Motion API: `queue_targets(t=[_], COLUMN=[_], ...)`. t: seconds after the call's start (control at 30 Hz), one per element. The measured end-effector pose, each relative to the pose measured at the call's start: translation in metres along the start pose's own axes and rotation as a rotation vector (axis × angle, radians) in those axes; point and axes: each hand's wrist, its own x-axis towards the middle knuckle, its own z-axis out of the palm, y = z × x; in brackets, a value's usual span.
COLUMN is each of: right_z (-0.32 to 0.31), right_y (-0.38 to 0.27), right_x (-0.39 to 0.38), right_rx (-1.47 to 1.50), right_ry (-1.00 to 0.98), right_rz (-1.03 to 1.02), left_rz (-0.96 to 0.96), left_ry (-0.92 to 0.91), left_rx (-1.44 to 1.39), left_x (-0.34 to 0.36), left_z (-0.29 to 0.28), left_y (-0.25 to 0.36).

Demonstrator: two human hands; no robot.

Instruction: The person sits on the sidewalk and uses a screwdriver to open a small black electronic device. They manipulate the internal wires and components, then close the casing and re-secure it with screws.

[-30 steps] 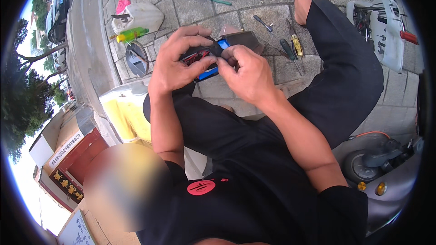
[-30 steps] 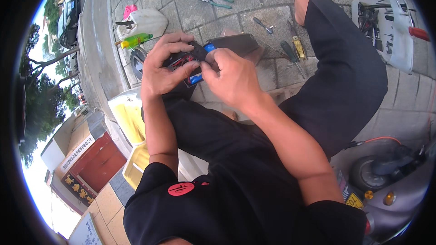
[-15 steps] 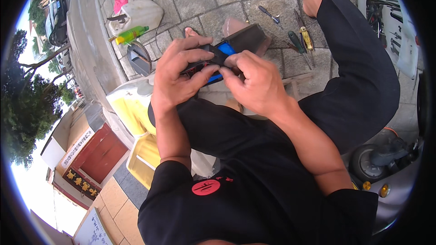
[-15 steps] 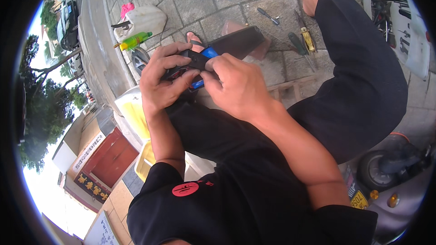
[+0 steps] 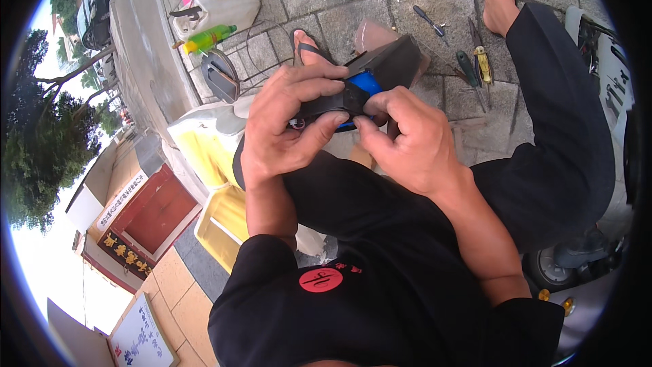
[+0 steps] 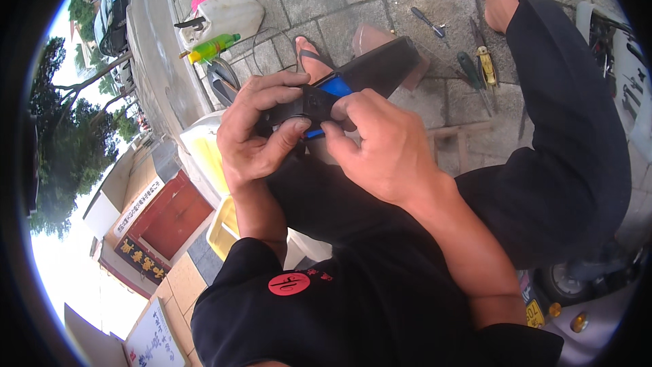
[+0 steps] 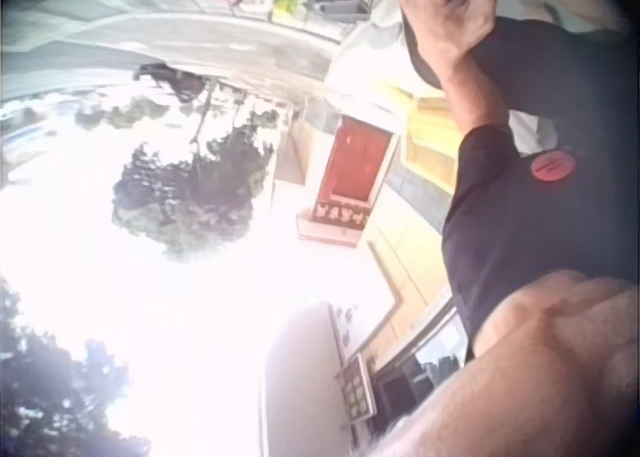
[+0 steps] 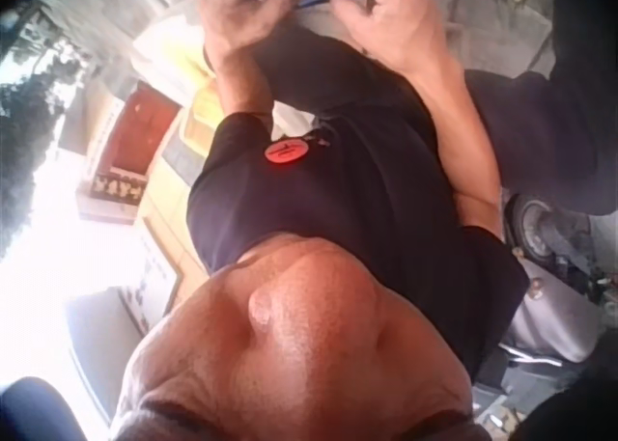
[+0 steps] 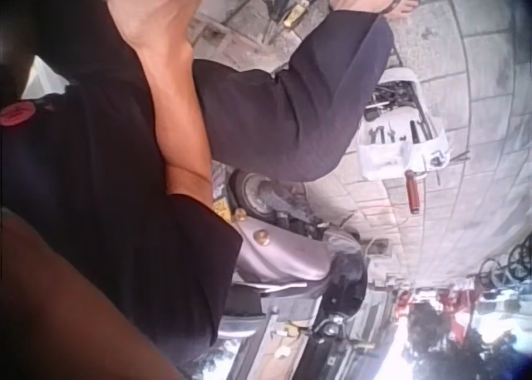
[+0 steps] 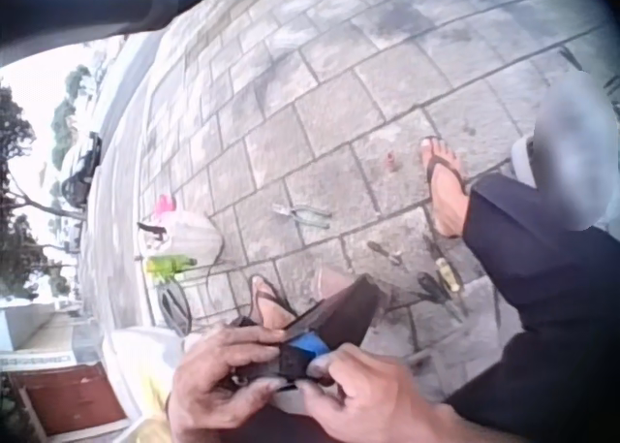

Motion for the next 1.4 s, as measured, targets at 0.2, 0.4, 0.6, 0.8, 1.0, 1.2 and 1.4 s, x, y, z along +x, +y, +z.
queue_targets(t=[0.2, 0.4, 0.6, 0.8, 1.0, 1.2, 1.4], right_z=[-0.008, -0.012, -0.014, -0.017, -0.017, -0.016, -0.018], right_y=[-0.001, -0.007, -0.006, 0.004, 0.005, 0.002, 0.003], right_x=[0.004, 0.008, 0.011, 0.014, 0.016, 0.016, 0.016], right_rx=[-0.036, 0.009, -0.003, -0.033, -0.009, 0.01, -0.028], right_ry=[-0.07, -0.089, -0.128, -0.163, -0.169, -0.167, -0.171], right_rz=[-0.008, 0.028, 0.056, -0.032, -0.046, -0.009, -0.035], left_rz=[0.051, 0.074, 0.081, 0.041, 0.082, 0.086, 0.089], left_ry=[0.039, 0.024, 0.054, 0.025, 0.053, 0.055, 0.071], left_rx=[0.029, 0.065, 0.084, 0.077, 0.098, 0.108, 0.107], left_x=[-0.004, -0.006, -0.008, -0.009, -0.008, -0.009, -0.009], left_z=[0.005, 0.006, 0.01, 0.009, 0.011, 0.011, 0.013], left_y=[-0.005, -0.005, -0.005, 0.0, -0.005, -0.005, -0.003])
